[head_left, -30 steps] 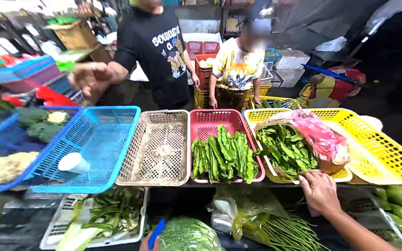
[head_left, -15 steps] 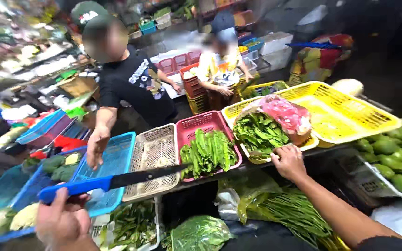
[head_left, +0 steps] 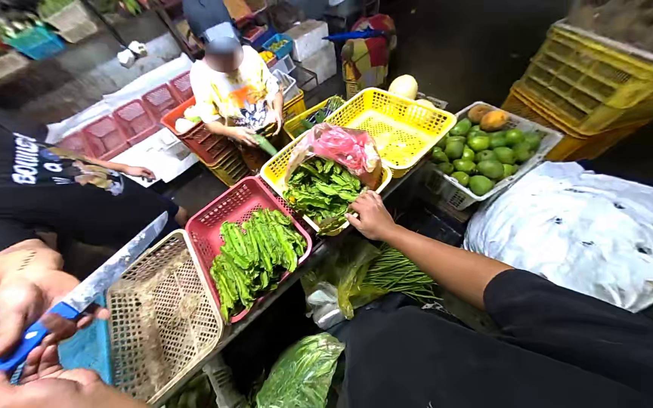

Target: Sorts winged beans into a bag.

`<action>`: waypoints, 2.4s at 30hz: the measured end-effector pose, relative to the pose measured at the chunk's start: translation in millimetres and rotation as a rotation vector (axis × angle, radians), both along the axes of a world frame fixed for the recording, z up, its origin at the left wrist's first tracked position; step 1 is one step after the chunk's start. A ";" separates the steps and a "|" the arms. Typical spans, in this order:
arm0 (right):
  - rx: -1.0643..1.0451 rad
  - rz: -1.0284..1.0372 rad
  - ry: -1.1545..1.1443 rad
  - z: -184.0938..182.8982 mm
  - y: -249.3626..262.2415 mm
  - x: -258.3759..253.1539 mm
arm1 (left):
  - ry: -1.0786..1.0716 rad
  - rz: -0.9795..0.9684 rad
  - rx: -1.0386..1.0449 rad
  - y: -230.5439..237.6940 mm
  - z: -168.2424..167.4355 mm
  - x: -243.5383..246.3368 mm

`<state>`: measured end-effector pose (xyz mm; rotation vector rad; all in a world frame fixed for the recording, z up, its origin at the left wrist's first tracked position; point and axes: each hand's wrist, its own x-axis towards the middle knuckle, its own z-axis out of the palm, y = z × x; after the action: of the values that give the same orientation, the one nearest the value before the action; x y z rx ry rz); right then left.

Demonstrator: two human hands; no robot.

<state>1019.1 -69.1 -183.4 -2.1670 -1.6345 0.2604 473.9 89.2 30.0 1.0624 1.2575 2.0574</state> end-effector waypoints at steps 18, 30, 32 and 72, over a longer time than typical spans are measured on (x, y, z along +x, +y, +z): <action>0.015 0.028 0.281 23.5 56.6 91.3 | 1.771 -0.935 -0.236 -39.6 -139.5 483.6; 0.077 0.106 0.528 19.1 54.0 112.4 | 1.777 -0.448 -0.505 -23.9 -60.6 447.2; 0.020 0.140 0.471 21.8 51.2 111.0 | 1.636 -0.310 -0.701 -24.9 -24.6 411.3; -0.544 -0.090 -0.006 61.8 97.8 -31.3 | 0.876 -0.277 -0.281 -92.7 -142.8 144.6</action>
<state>987.8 28.7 -121.6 -2.6216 -1.5954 0.7460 618.5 -3.5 -112.8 1.9554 1.5965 1.1582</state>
